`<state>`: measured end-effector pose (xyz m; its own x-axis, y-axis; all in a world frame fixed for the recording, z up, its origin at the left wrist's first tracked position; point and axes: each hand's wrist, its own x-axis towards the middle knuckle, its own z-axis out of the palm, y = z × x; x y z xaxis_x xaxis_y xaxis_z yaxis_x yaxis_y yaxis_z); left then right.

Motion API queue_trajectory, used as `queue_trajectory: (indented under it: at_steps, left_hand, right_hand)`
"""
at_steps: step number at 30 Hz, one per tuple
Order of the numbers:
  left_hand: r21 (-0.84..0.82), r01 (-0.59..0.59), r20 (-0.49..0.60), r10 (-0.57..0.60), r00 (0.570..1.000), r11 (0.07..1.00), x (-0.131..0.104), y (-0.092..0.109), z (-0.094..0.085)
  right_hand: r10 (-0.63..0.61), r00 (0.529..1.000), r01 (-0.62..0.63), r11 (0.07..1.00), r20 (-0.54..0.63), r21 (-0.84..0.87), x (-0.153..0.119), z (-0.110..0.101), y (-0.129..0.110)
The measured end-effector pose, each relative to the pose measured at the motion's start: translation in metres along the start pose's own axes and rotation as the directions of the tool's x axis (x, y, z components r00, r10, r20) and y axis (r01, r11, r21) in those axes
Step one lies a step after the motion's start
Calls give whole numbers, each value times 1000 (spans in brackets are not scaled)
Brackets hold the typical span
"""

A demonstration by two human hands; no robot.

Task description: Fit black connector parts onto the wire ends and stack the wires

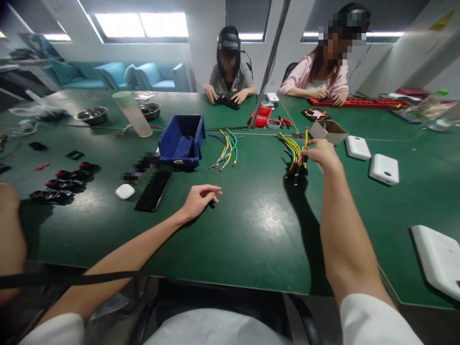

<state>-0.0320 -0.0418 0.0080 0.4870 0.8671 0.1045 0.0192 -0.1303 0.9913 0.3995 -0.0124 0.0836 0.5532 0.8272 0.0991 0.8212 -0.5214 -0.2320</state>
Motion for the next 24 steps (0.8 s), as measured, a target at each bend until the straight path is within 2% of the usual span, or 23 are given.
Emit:
queue_trajectory:
  at_steps: [4, 7, 9, 12, 15, 17, 18, 20, 24]
  left_hand:
    - [58, -28, -86, 33, 996, 998, 5, 0, -6]
    - [99, -41, -206, 61, 977, 994, 10, 2, -14]
    - [129, -43, -319, 82, 944, 991, 15, 3, -21]
    - [200, -46, -472, 138, 871, 979, 23, 5, -32]
    - [290, -39, -561, 204, 802, 956, 35, 10, -48]
    - [353, 1, -593, 223, 774, 936, 47, 15, -63]
    - [399, 33, -593, 230, 772, 916, 54, 19, -72]
    - [516, 79, -530, 245, 812, 853, 70, 26, -90]
    - [739, 170, -321, 120, 939, 652, 109, 32, -120]
  right_hand:
    - [71, 988, -73, 997, 134, 11, 6, 8, 3]
    - [70, 988, -64, 997, 140, -50, 11, 15, 10]
    - [47, 990, -37, 997, 137, -70, 14, 19, 14]
    - [58, 984, -53, 998, 166, -34, 18, 23, 19]
    - [88, 977, -93, 996, 194, 16, 18, 24, 20]
    - [78, 983, -81, 997, 169, 14, 17, 24, 20]
    - [66, 986, -69, 998, 155, 9, 17, 24, 20]
    - [69, 986, -72, 997, 151, 13, 16, 25, 19]
    - [99, 973, -115, 991, 209, 65, 18, 28, 21]
